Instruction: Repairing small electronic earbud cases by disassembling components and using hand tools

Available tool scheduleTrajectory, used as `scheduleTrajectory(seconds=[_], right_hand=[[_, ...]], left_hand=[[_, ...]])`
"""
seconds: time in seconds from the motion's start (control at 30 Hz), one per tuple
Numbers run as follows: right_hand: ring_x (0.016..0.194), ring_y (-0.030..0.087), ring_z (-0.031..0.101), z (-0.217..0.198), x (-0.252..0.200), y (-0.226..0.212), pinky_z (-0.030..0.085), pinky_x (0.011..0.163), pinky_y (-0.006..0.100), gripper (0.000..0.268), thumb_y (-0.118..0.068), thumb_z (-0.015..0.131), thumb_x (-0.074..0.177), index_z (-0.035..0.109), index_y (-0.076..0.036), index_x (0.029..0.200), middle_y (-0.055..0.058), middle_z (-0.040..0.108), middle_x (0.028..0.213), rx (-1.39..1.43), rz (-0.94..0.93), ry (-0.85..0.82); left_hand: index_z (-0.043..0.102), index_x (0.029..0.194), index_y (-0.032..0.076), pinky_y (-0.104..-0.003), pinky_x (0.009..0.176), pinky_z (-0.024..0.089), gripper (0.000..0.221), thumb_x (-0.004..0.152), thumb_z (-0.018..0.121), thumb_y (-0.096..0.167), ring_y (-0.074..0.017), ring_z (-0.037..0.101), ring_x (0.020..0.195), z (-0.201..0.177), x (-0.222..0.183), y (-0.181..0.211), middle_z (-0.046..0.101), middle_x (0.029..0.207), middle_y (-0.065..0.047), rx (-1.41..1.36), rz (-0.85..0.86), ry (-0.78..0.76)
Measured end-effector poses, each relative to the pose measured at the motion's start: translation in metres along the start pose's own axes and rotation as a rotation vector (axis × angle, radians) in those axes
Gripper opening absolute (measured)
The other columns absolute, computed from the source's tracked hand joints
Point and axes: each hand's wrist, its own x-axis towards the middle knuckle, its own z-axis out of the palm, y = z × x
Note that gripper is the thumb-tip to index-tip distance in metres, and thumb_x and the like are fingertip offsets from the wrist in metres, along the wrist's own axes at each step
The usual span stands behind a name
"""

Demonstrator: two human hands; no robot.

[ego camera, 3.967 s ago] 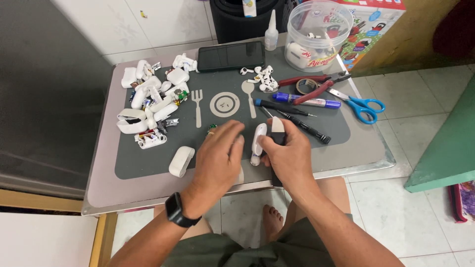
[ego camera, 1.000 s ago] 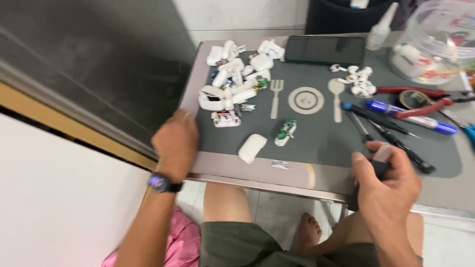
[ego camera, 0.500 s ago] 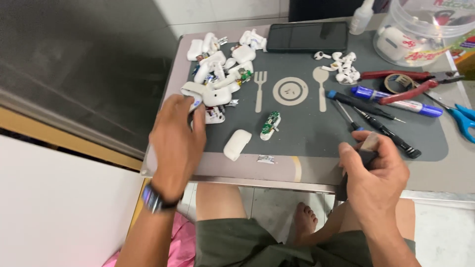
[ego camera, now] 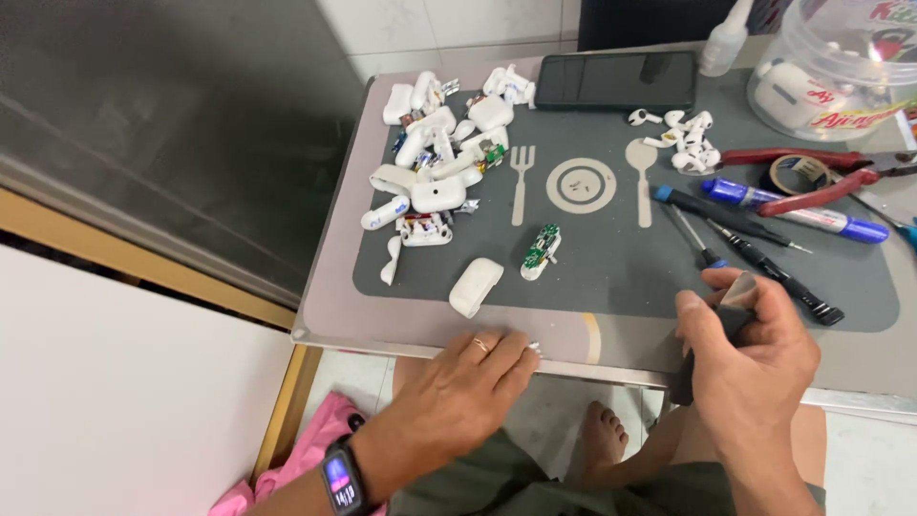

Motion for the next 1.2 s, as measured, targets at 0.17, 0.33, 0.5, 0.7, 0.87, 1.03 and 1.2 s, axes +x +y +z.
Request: scheduleTrajectory(seconds=[0.17,0.33,0.5,0.7,0.87,1.03,1.2], right_hand=[[0.060,0.010,0.056,0.001,-0.002,-0.002,0.045,0.062,0.022,0.021,-0.011,0.071,0.096,0.068,-0.008,0.116,0.002,0.059,0.072,-0.014,-0.010,0.001],[0.063,0.009,0.056,0.001,0.000,-0.002,0.046,0.061,0.022,0.020,-0.013,0.071,0.094,0.068,-0.009,0.114,0.001,0.060,0.074,0.015,0.006,0.000],[0.049,0.015,0.052,0.005,-0.001,-0.011,0.045,0.056,0.026,0.017,-0.009,0.067,0.096,0.062,-0.005,0.112,0.007,0.054,0.059,0.066,0.009,-0.042],[0.047,0.013,0.050,0.003,-0.002,-0.029,0.045,0.058,0.026,0.027,-0.014,0.067,0.095,0.066,-0.011,0.121,0.004,0.054,0.056,-0.013,0.058,-0.084],[0.048,0.013,0.051,0.003,0.000,-0.021,0.042,0.053,0.025,0.031,-0.013,0.069,0.095,0.066,-0.011,0.125,0.005,0.055,0.058,0.007,0.059,-0.085],[0.050,0.012,0.051,0.003,0.000,-0.020,0.042,0.056,0.024,0.030,-0.010,0.068,0.094,0.066,-0.009,0.124,0.006,0.055,0.060,0.035,0.047,-0.088],[0.053,0.014,0.052,0.003,-0.004,-0.019,0.043,0.055,0.027,0.027,-0.011,0.065,0.099,0.065,-0.006,0.126,0.008,0.055,0.064,0.018,0.048,-0.078]], left_hand=[[0.058,0.131,-0.004,-0.045,0.081,0.054,0.034,0.098,0.056,0.003,-0.0337,0.058,0.102,0.000,-0.024,-0.014,0.059,0.120,-0.017,-0.018,0.031,0.025],[0.056,0.129,0.024,-0.047,0.090,0.054,0.032,0.101,0.044,0.030,-0.0281,0.062,0.115,0.018,-0.028,-0.081,0.062,0.126,-0.004,-0.019,-0.887,-0.706],[0.079,0.108,0.005,-0.039,0.068,0.052,0.018,0.094,0.070,0.009,-0.0261,0.072,0.078,0.011,-0.037,-0.142,0.080,0.100,-0.010,-0.102,-0.744,0.330],[0.072,0.123,0.009,-0.044,0.091,0.058,0.031,0.095,0.074,0.021,-0.0318,0.074,0.104,0.013,0.011,-0.078,0.076,0.119,-0.015,-0.036,-0.438,0.472],[0.068,0.128,0.011,-0.037,0.082,0.053,0.042,0.088,0.070,0.023,-0.0247,0.069,0.097,0.027,0.018,-0.063,0.074,0.116,-0.006,-0.463,-0.711,0.196],[0.083,0.112,0.010,-0.019,0.079,0.054,0.029,0.083,0.079,0.012,-0.0056,0.065,0.082,-0.003,0.016,-0.053,0.079,0.094,0.002,-0.996,-1.206,0.327],[0.073,0.118,0.004,-0.036,0.095,0.057,0.023,0.099,0.060,0.003,-0.0264,0.073,0.109,-0.010,-0.030,-0.080,0.074,0.123,-0.015,-0.214,-0.758,0.616]])
